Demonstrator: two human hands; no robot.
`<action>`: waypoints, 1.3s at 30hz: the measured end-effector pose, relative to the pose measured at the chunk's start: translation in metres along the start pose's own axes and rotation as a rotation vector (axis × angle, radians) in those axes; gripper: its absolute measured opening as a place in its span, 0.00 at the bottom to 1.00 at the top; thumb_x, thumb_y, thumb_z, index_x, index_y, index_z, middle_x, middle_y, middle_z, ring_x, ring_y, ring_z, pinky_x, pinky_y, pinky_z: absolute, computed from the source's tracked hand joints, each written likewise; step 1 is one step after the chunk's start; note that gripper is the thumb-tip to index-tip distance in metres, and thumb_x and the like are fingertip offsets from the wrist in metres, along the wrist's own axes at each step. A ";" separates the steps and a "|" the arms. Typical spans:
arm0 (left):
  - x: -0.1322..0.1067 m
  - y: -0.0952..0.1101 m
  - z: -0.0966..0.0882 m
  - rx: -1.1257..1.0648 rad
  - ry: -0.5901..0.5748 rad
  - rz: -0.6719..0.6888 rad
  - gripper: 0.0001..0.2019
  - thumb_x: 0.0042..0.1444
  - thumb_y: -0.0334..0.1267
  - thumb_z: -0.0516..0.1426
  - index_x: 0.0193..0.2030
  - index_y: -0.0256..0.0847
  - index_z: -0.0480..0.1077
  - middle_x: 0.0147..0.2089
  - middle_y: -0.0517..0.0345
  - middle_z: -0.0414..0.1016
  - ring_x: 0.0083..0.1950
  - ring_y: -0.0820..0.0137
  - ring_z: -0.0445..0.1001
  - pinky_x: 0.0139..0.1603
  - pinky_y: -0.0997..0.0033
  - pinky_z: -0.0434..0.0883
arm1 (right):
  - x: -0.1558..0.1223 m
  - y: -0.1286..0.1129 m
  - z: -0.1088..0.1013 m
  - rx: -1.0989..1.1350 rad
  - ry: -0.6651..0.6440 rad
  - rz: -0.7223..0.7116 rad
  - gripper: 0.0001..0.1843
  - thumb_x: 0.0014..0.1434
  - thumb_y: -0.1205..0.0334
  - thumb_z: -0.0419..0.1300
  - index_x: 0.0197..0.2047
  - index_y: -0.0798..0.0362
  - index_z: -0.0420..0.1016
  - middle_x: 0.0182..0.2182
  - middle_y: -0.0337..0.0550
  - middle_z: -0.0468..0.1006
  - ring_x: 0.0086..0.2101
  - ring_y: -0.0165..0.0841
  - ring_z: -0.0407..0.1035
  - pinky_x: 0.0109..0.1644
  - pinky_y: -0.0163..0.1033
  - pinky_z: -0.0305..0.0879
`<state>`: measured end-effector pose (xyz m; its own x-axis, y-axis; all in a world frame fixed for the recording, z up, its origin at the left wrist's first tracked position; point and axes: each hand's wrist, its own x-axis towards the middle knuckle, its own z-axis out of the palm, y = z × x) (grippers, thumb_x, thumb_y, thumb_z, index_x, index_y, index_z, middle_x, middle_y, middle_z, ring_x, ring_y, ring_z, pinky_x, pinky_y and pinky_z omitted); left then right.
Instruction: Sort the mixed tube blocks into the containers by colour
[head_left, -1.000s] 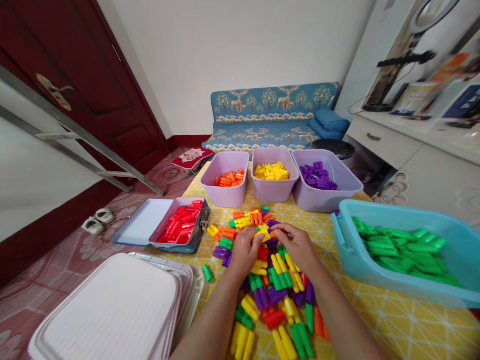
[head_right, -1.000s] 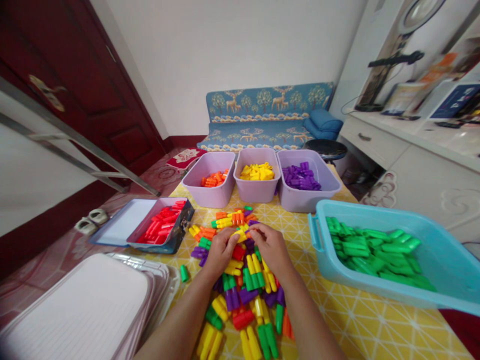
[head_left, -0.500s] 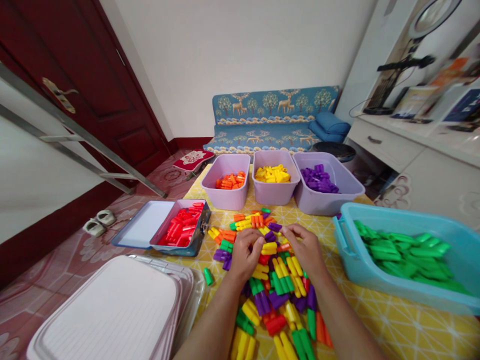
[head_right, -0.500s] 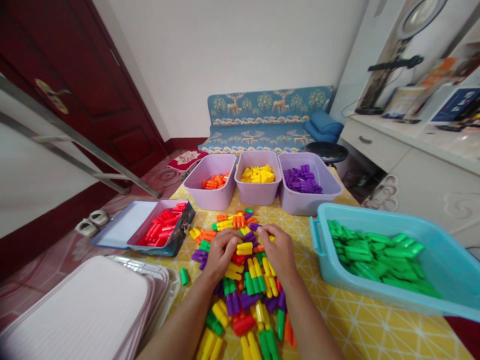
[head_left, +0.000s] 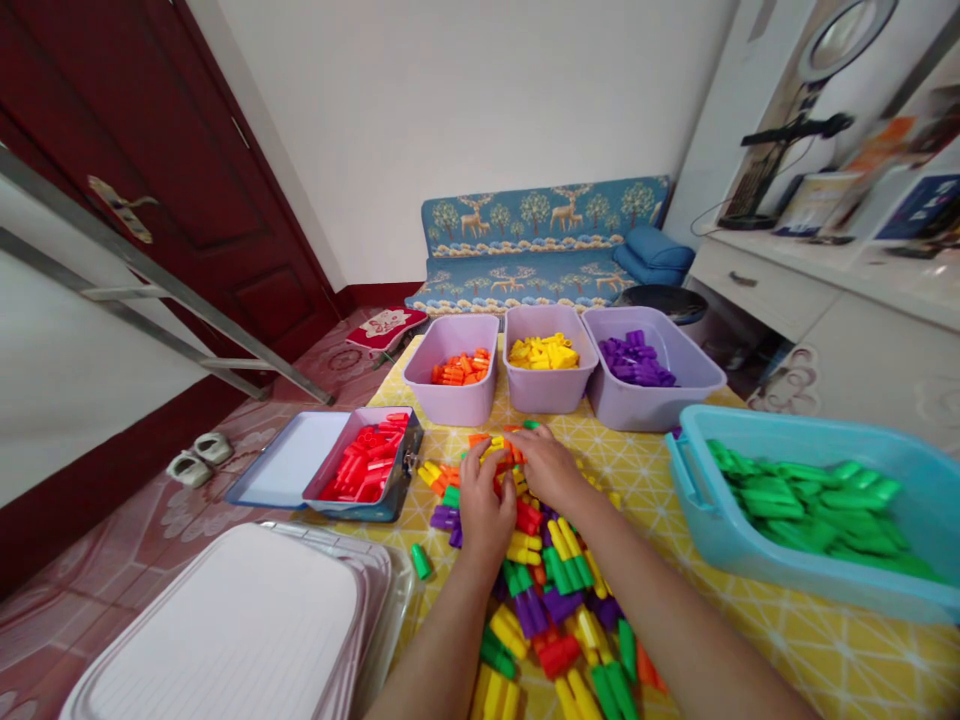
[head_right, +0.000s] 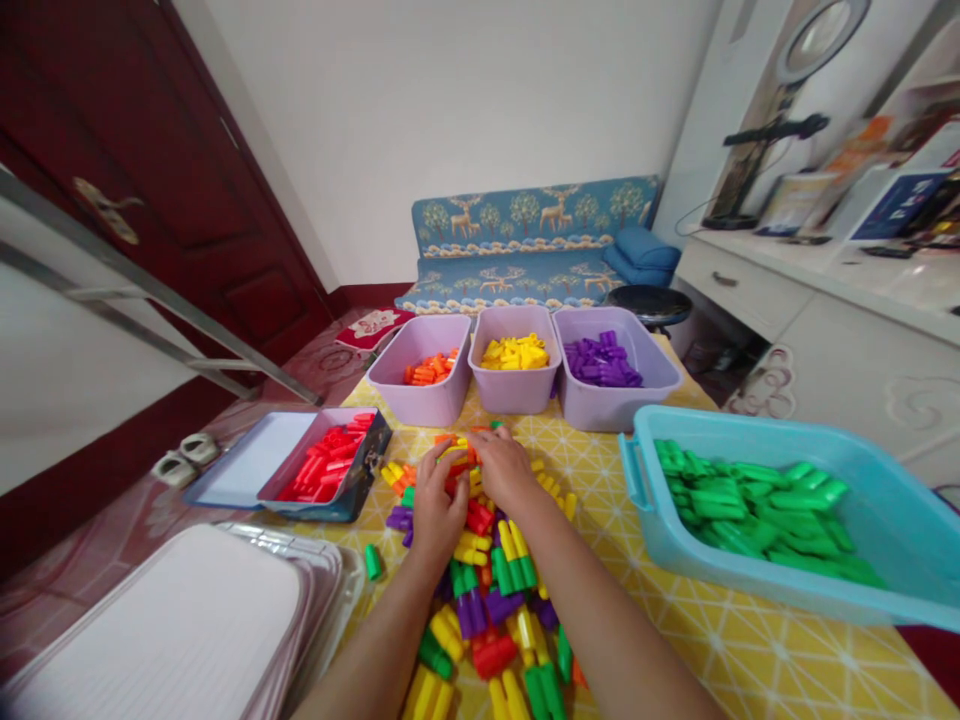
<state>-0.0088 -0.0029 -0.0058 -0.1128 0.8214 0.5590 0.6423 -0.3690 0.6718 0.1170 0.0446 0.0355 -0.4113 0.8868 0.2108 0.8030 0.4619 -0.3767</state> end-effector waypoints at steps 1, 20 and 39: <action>0.000 0.000 0.000 -0.010 0.002 -0.005 0.15 0.54 0.27 0.53 0.48 0.43 0.69 0.57 0.49 0.66 0.61 0.60 0.63 0.62 0.50 0.61 | 0.000 -0.002 0.002 -0.037 -0.013 0.016 0.24 0.57 0.72 0.51 0.55 0.49 0.71 0.49 0.49 0.75 0.50 0.42 0.63 0.51 0.44 0.62; 0.000 0.001 -0.003 -0.138 0.045 -0.093 0.13 0.60 0.30 0.50 0.48 0.42 0.70 0.56 0.49 0.67 0.60 0.63 0.64 0.62 0.56 0.62 | -0.008 0.001 -0.020 -0.088 -0.118 0.081 0.25 0.51 0.68 0.58 0.53 0.48 0.73 0.48 0.49 0.77 0.47 0.42 0.72 0.47 0.41 0.64; -0.001 0.002 -0.002 0.092 0.038 -0.028 0.14 0.57 0.29 0.51 0.49 0.42 0.69 0.59 0.48 0.65 0.62 0.59 0.62 0.62 0.50 0.60 | -0.030 0.042 -0.036 0.369 0.473 0.209 0.18 0.56 0.52 0.58 0.45 0.53 0.76 0.43 0.50 0.78 0.44 0.41 0.71 0.51 0.49 0.66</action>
<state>-0.0090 -0.0052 -0.0042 -0.1590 0.8134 0.5595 0.7054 -0.3028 0.6408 0.1782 0.0371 0.0460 0.0408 0.8955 0.4432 0.6097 0.3291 -0.7211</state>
